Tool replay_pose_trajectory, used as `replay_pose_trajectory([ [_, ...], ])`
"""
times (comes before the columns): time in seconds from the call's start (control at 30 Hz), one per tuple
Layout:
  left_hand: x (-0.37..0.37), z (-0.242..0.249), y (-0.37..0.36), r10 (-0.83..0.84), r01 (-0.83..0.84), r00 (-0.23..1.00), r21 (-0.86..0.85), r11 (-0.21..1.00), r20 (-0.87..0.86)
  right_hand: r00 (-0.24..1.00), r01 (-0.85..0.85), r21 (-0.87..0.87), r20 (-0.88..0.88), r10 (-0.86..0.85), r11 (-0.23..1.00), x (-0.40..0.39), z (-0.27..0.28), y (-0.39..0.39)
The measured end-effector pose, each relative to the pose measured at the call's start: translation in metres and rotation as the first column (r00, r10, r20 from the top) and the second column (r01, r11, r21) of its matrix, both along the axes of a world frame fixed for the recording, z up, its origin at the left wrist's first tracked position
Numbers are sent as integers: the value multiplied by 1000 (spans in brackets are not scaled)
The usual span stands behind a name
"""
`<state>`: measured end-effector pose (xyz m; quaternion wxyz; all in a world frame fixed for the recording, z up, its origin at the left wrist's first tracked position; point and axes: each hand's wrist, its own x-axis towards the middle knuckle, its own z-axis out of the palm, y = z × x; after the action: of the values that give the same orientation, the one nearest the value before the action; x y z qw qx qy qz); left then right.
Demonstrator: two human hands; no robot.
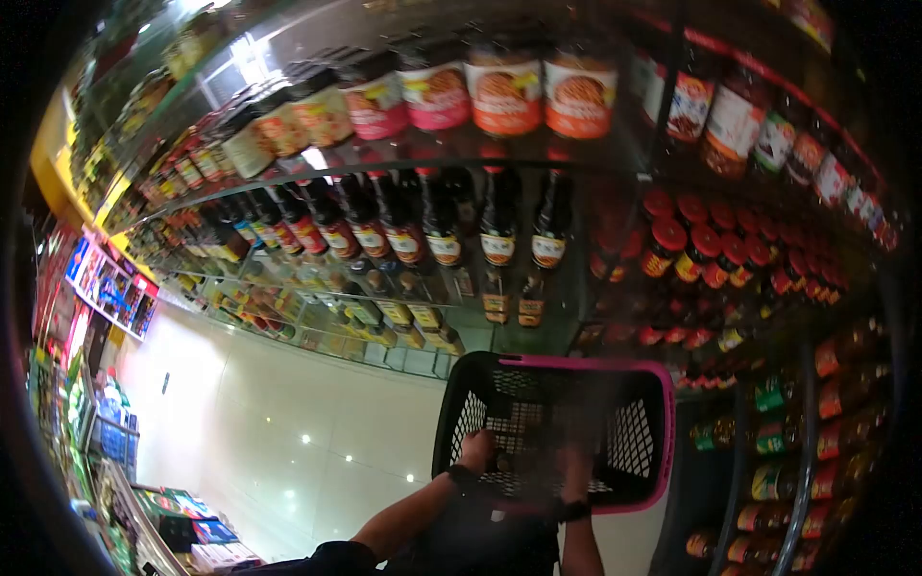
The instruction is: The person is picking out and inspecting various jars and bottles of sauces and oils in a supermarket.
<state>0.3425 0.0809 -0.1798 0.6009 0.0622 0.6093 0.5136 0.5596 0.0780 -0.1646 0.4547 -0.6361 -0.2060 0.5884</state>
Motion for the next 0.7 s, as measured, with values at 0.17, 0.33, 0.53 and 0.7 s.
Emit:
replay_pose_trajectory([
  [0.17,11,-61,-46,157,-133,979,176,975,-130,988,-124,134,110,110,983,-3,-10,-52],
  [0.33,-12,37,-98,304,-315,922,10,949,240,887,-335,148,382,259,931,-9,-8,-78],
  [0.53,-40,61,-115,397,-399,912,0,917,103,874,-375,251,415,251,892,-36,22,-94],
  [0.7,-55,66,-110,382,-383,923,18,924,42,869,-398,250,411,275,883,-50,57,-111],
])
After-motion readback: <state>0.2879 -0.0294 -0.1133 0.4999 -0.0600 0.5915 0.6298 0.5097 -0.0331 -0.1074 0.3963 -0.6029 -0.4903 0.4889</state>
